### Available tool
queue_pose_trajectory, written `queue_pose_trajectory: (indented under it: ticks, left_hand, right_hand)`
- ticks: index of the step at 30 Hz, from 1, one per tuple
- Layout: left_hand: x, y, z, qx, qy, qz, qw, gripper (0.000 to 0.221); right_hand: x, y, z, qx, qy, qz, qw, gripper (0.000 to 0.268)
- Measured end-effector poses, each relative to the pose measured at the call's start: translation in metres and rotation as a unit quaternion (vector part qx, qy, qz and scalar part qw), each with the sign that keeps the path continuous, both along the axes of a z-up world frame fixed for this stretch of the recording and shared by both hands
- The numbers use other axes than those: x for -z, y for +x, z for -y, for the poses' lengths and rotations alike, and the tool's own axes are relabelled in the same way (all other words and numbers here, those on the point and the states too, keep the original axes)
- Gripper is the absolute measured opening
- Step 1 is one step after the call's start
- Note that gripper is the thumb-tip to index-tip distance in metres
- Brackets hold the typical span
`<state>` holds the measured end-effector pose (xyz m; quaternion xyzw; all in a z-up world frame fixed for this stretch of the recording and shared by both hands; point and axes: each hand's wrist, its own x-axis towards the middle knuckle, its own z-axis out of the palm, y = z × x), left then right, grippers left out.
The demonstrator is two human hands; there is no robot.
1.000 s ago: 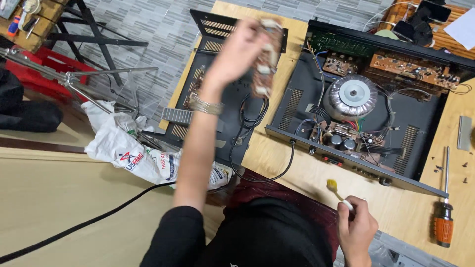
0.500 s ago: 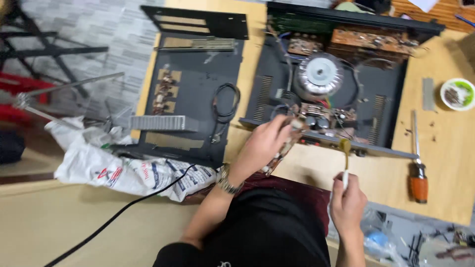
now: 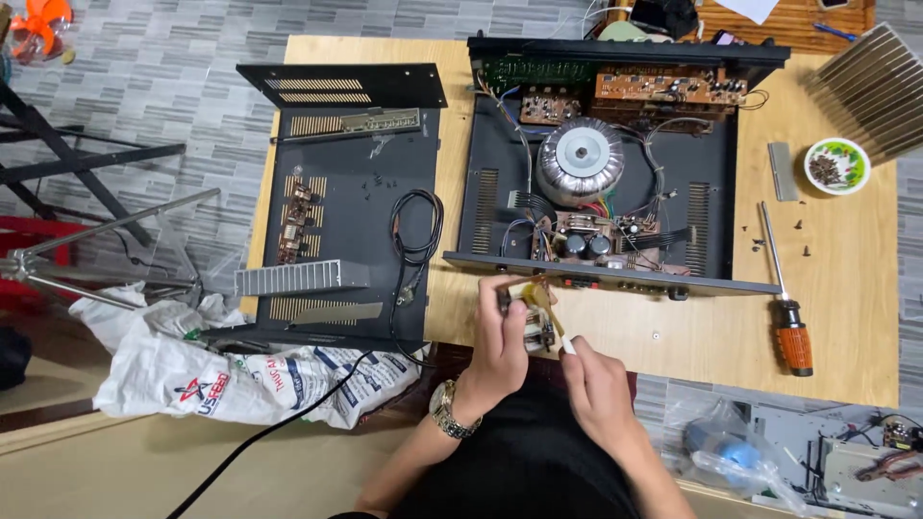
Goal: Cleaning and inspecting a circuit board from an open audio amplifier using a brush and screwdriver
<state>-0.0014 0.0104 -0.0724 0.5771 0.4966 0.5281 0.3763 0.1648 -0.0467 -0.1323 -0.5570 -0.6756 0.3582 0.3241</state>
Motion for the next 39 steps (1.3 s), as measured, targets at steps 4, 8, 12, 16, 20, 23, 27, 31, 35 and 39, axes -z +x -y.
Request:
queue_pose_trajectory:
  ticks: [4,8,12,16,20,23,27,31,35,39]
  left_hand:
    - [-0.021,0.007,-0.002,0.067,0.062,0.094,0.991,0.033]
    - [-0.014,0.008,-0.001,0.143,0.013,0.226,0.963,0.025]
    - [-0.016,0.005,-0.003,0.150,-0.003,0.248,0.957,0.066]
    - [-0.014,0.005,-0.002,0.138,-0.016,0.245,0.960,0.070]
    - [-0.016,0.005,-0.004,0.105,0.047,0.147,0.982,0.060]
    - [-0.013,0.002,-0.005,0.072,0.057,0.050,0.995,0.057]
    - [-0.013,-0.001,-0.004,0.050,0.064,-0.026,0.996,0.067]
    - [-0.010,-0.005,-0.002,0.053,0.053,-0.086,0.993,0.075]
    - [-0.014,-0.005,-0.002,0.043,0.075,-0.062,0.994,0.069]
    - [-0.014,-0.005,-0.002,0.039,0.081,-0.045,0.995,0.052]
  right_hand:
    - [0.001,-0.003,-0.003,0.009,0.022,-0.005,1.000,0.032]
    - [-0.003,-0.008,0.000,0.004,0.037,0.023,0.999,0.028]
    - [-0.006,-0.008,0.003,-0.014,0.048,0.065,0.997,0.028]
    - [0.004,0.001,-0.004,0.040,0.071,0.105,0.991,0.029]
    - [0.013,-0.001,0.001,-0.023,0.075,0.099,0.992,0.027]
    - [0.004,0.008,-0.008,0.009,0.044,0.131,0.990,0.026]
    - [-0.010,0.001,0.005,-0.049,0.045,0.102,0.993,0.023]
    - [0.004,0.017,-0.003,-0.034,0.064,0.123,0.990,0.024]
    - [-0.006,0.008,0.004,-0.049,0.053,0.115,0.991,0.027]
    - [0.002,0.018,-0.010,-0.011,0.037,0.106,0.994,0.022]
